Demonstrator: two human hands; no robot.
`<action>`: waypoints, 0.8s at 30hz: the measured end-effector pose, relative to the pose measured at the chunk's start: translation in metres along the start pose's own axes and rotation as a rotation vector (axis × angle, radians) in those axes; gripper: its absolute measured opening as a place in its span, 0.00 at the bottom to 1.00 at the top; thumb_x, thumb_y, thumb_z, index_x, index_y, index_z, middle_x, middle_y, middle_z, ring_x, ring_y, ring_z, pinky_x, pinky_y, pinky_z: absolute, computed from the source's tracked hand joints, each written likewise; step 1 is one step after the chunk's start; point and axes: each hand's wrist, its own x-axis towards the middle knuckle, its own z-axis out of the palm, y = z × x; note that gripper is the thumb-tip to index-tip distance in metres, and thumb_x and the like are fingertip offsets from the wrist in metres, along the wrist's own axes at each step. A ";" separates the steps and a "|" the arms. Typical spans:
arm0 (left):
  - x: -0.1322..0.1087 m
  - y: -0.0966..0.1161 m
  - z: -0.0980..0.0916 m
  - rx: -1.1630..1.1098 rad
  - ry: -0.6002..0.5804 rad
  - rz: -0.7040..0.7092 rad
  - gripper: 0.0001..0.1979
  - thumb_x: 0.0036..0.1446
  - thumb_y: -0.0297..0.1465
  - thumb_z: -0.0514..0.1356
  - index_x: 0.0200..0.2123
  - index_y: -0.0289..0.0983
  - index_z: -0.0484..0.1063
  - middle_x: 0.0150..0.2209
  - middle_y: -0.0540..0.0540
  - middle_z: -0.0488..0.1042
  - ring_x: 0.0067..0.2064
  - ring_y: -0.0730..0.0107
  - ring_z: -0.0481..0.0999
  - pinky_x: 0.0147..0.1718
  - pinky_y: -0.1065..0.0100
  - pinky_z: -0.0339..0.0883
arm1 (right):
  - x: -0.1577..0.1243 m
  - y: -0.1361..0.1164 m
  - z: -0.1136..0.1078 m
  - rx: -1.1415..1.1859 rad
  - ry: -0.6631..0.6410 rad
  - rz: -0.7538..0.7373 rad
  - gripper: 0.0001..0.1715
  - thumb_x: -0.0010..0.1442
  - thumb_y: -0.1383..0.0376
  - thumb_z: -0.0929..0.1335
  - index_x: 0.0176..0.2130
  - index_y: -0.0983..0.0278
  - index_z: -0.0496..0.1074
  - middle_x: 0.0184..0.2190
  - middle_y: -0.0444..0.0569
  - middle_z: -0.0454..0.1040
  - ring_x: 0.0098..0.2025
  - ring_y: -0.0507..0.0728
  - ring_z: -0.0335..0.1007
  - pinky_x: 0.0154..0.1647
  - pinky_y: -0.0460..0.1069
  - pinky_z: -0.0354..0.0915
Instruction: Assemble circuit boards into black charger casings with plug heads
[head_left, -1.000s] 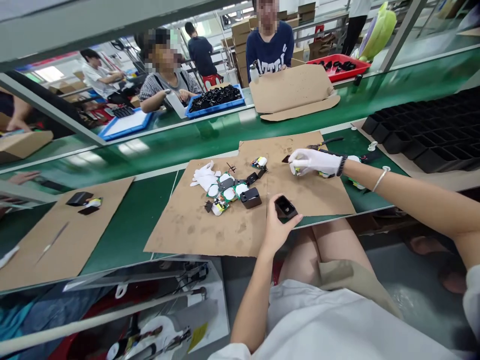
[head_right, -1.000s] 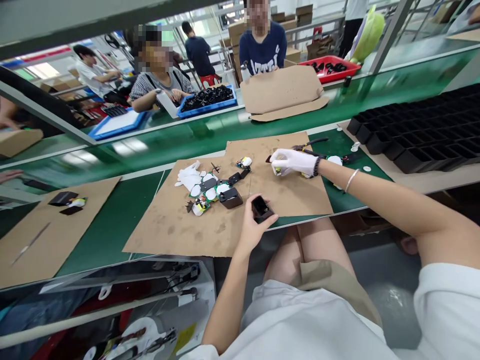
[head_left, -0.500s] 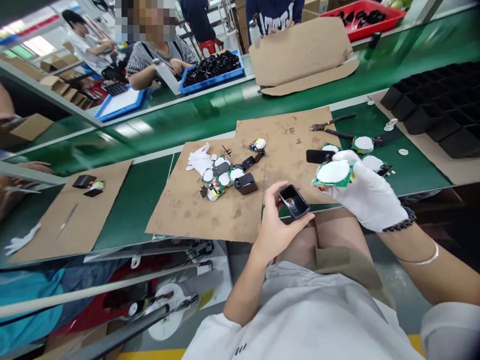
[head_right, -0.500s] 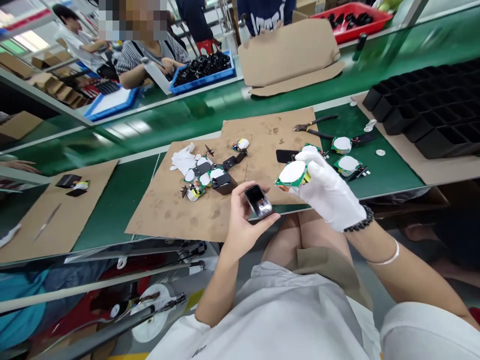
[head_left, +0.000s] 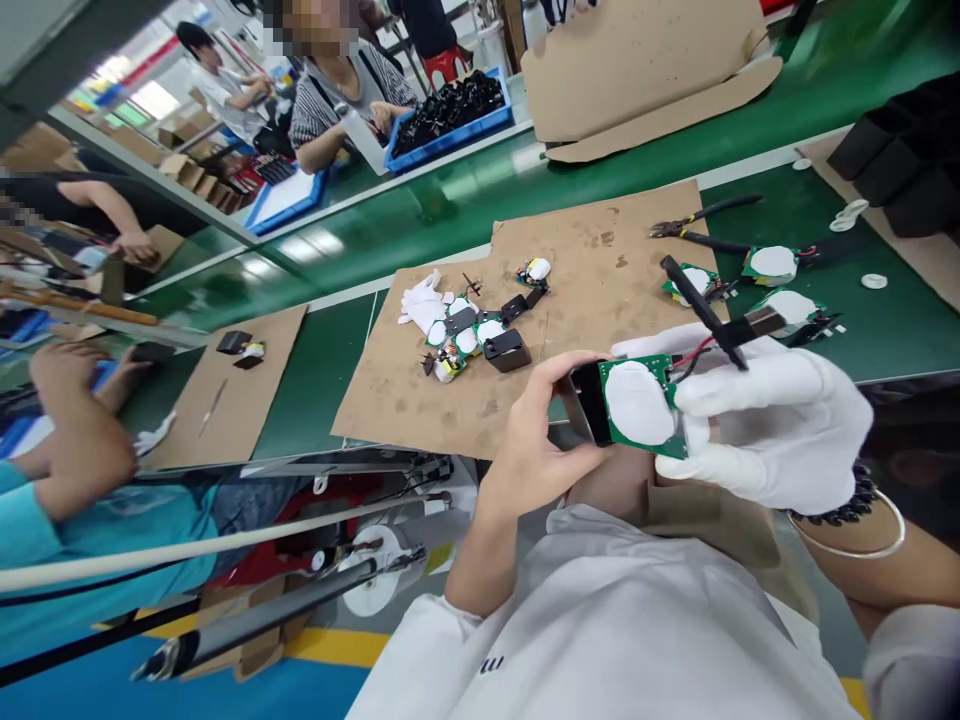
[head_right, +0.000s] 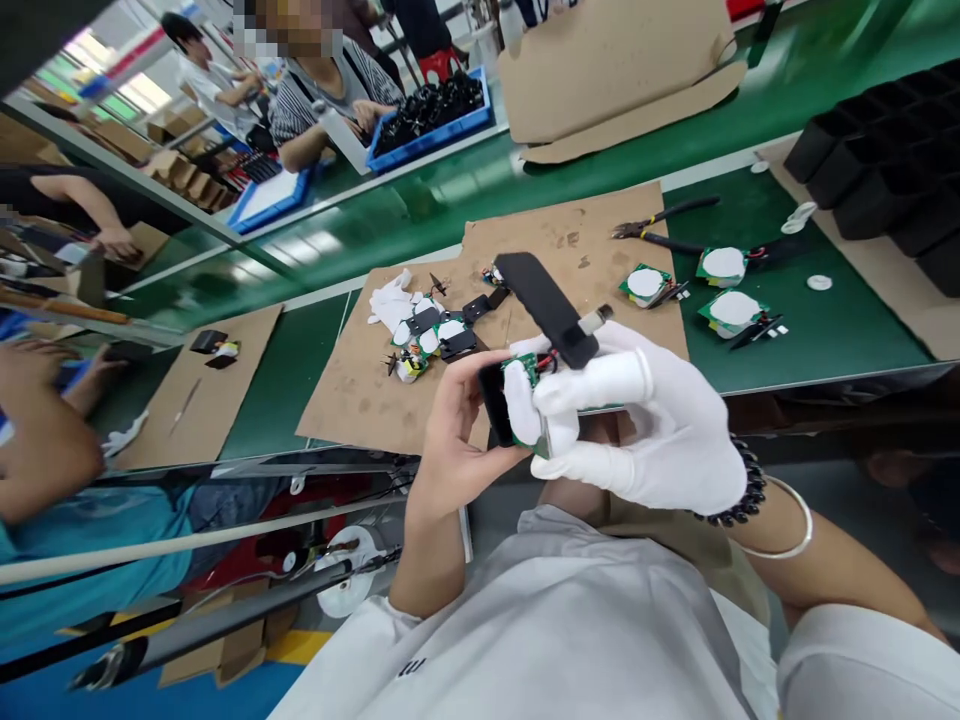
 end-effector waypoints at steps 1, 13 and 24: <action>0.000 0.000 -0.002 0.011 0.002 0.003 0.32 0.54 0.28 0.69 0.60 0.44 0.64 0.58 0.44 0.72 0.60 0.58 0.75 0.57 0.62 0.73 | 0.001 0.000 -0.001 -0.016 -0.040 -0.023 0.27 0.52 0.60 0.79 0.47 0.31 0.78 0.33 0.40 0.80 0.41 0.60 0.82 0.40 0.56 0.80; 0.003 0.003 -0.010 0.084 -0.058 0.081 0.31 0.58 0.31 0.68 0.62 0.42 0.62 0.59 0.42 0.73 0.62 0.55 0.74 0.61 0.59 0.71 | -0.002 0.013 -0.003 -0.042 -0.131 -0.036 0.28 0.55 0.54 0.78 0.51 0.25 0.74 0.36 0.36 0.82 0.50 0.60 0.80 0.48 0.58 0.79; 0.006 -0.001 -0.012 0.097 -0.082 0.165 0.30 0.61 0.33 0.65 0.64 0.42 0.59 0.60 0.41 0.72 0.63 0.55 0.73 0.63 0.59 0.68 | -0.003 0.029 -0.004 -0.033 -0.116 -0.240 0.27 0.50 0.70 0.80 0.48 0.50 0.79 0.41 0.43 0.82 0.43 0.56 0.81 0.41 0.48 0.78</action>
